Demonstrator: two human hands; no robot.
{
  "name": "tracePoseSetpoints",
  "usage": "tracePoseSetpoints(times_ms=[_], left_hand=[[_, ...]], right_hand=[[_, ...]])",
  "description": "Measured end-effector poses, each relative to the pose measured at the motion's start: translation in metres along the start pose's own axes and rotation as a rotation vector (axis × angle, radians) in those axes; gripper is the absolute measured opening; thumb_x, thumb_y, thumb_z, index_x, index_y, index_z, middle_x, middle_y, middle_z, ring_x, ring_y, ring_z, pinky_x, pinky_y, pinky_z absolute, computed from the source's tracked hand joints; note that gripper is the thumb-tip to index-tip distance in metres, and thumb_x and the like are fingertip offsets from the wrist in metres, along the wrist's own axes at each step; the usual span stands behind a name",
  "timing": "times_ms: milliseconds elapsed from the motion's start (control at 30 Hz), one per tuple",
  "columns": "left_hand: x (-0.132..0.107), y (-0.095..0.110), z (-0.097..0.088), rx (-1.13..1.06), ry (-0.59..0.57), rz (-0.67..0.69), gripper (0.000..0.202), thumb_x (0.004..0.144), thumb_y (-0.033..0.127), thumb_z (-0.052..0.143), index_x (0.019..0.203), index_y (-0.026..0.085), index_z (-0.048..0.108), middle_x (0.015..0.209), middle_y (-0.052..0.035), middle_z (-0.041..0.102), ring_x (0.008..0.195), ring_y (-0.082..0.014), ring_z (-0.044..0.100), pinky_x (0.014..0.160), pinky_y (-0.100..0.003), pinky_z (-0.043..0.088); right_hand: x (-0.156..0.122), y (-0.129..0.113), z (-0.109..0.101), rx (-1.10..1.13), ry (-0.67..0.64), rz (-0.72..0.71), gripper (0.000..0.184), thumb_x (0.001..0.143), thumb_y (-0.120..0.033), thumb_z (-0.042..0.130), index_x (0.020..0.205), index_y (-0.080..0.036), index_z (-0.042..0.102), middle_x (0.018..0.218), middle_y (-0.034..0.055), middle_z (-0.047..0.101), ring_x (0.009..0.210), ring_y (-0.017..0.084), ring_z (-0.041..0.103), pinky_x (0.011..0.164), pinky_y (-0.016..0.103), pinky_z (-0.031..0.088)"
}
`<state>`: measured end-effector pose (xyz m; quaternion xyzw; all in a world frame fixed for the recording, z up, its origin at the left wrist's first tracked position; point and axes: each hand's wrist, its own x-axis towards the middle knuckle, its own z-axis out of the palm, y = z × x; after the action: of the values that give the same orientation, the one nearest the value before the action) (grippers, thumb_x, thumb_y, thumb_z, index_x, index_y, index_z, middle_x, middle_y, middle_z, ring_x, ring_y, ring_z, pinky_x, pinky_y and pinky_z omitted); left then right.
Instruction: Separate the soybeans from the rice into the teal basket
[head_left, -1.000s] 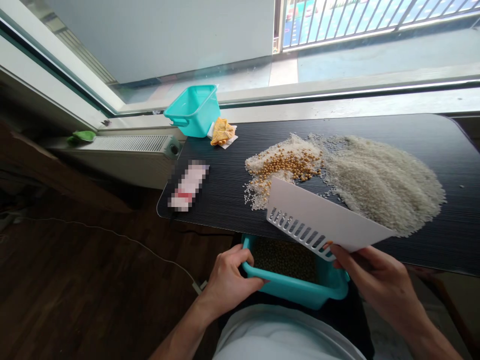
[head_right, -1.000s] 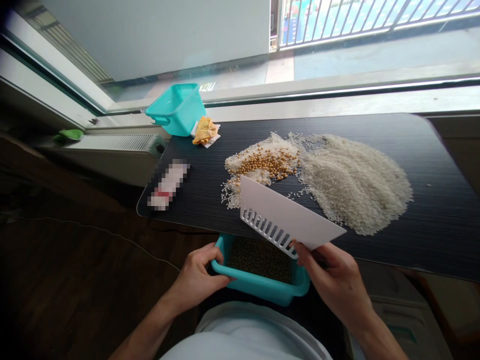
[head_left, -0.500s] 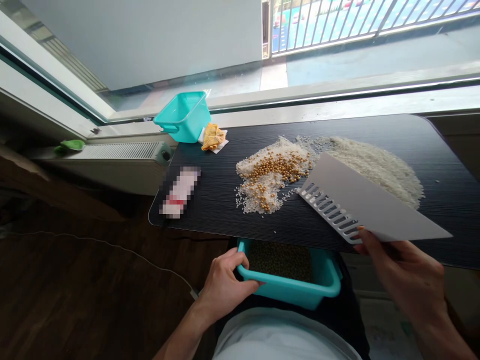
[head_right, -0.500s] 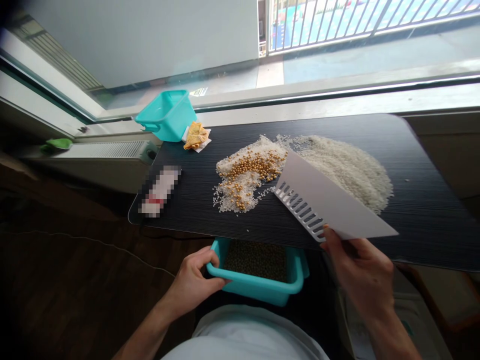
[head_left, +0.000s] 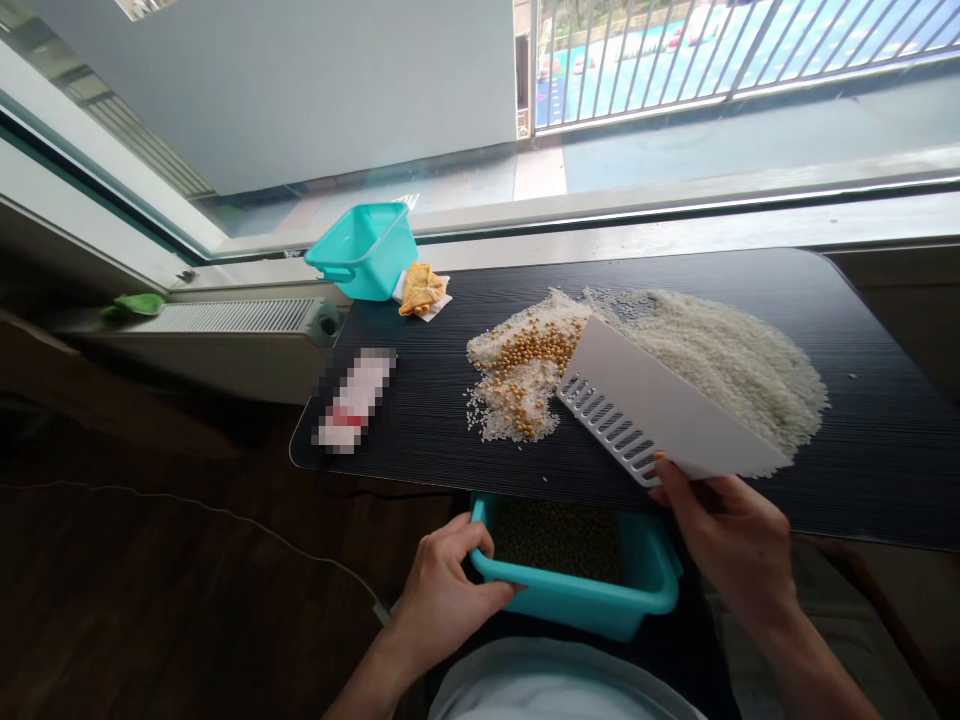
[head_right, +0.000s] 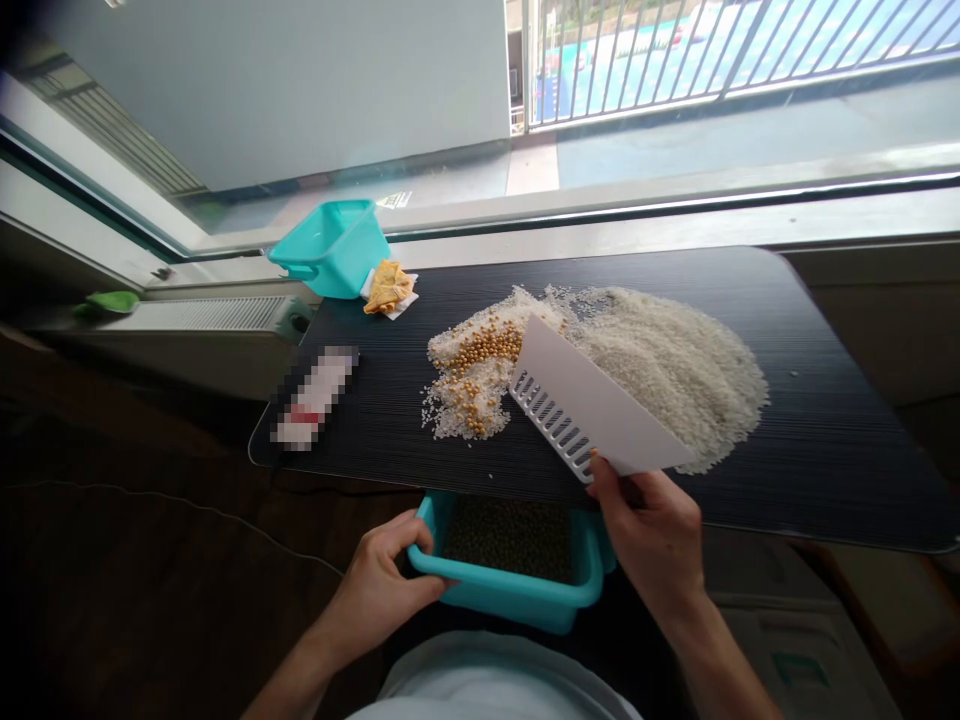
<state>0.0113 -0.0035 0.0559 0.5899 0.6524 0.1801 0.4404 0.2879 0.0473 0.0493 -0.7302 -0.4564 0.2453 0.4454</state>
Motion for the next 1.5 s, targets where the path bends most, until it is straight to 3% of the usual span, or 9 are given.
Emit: tracePoseSetpoints(times_ms=[267, 567, 767, 867, 1100, 1300, 1500], left_hand=[[0.005, 0.001, -0.001, 0.008, -0.006, -0.014, 0.023, 0.063, 0.019, 0.069, 0.061, 0.020, 0.046, 0.071, 0.0031, 0.049, 0.067, -0.0131, 0.046, 0.064, -0.026, 0.030], [0.006, -0.003, 0.001, 0.008, -0.004, 0.000, 0.022, 0.063, 0.018, 0.068, 0.061, 0.020, 0.047, 0.071, 0.0026, 0.050, 0.068, -0.0135, 0.048, 0.064, -0.025, 0.032], [0.007, -0.004, 0.002, -0.011, -0.008, 0.001, 0.022, 0.062, 0.016, 0.068, 0.060, 0.020, 0.046, 0.071, 0.0027, 0.051, 0.068, -0.0132, 0.048, 0.064, -0.025, 0.032], [0.006, -0.002, 0.002, -0.008, 0.000, -0.001, 0.023, 0.061, 0.015, 0.069, 0.060, 0.020, 0.047, 0.071, 0.0027, 0.052, 0.068, -0.0132, 0.048, 0.064, -0.026, 0.031], [0.002, -0.001, -0.001, -0.044, 0.015, -0.008, 0.024, 0.060, 0.014, 0.071, 0.060, 0.020, 0.048, 0.071, 0.0031, 0.053, 0.067, -0.0125, 0.049, 0.064, -0.025, 0.031], [0.002, 0.001, -0.003, -0.053, 0.029, -0.019, 0.024, 0.058, 0.013, 0.072, 0.059, 0.020, 0.049, 0.070, 0.0037, 0.053, 0.066, -0.0124, 0.048, 0.063, -0.025, 0.031], [0.002, 0.001, -0.004, -0.052, 0.022, -0.038, 0.024, 0.058, 0.014, 0.073, 0.059, 0.019, 0.050, 0.069, 0.0039, 0.054, 0.067, -0.0127, 0.048, 0.063, -0.025, 0.031]], right_hand=[[0.025, 0.015, -0.034, -0.167, 0.208, 0.079, 0.035, 0.073, -0.060, 0.071, 0.076, -0.026, 0.075, 0.064, 0.0056, 0.079, 0.074, 0.032, 0.079, 0.078, 0.044, 0.060], [0.026, 0.006, -0.021, -0.092, 0.167, 0.098, 0.034, 0.068, -0.062, 0.072, 0.068, -0.028, 0.070, 0.055, 0.0011, 0.073, 0.066, 0.030, 0.077, 0.070, 0.042, 0.061], [0.033, 0.003, -0.031, -0.111, 0.218, 0.113, 0.037, 0.068, -0.061, 0.071, 0.072, -0.025, 0.073, 0.059, 0.0063, 0.075, 0.071, 0.033, 0.078, 0.075, 0.047, 0.061], [0.030, -0.002, -0.029, -0.083, 0.149, 0.099, 0.040, 0.068, -0.064, 0.072, 0.079, -0.025, 0.075, 0.062, 0.0056, 0.077, 0.071, 0.033, 0.078, 0.077, 0.047, 0.062], [0.027, -0.013, -0.006, -0.001, -0.143, -0.033, 0.038, 0.070, -0.066, 0.073, 0.071, -0.028, 0.074, 0.056, 0.0015, 0.073, 0.056, 0.025, 0.073, 0.060, 0.038, 0.061], [0.031, -0.015, 0.006, 0.026, -0.244, -0.094, 0.027, 0.072, -0.053, 0.071, 0.066, -0.027, 0.073, 0.056, 0.0003, 0.073, 0.054, 0.023, 0.071, 0.055, 0.034, 0.058], [0.026, -0.013, 0.009, 0.057, -0.364, -0.142, 0.032, 0.076, -0.056, 0.072, 0.075, -0.025, 0.077, 0.064, 0.0006, 0.078, 0.055, 0.023, 0.073, 0.053, 0.034, 0.058]])
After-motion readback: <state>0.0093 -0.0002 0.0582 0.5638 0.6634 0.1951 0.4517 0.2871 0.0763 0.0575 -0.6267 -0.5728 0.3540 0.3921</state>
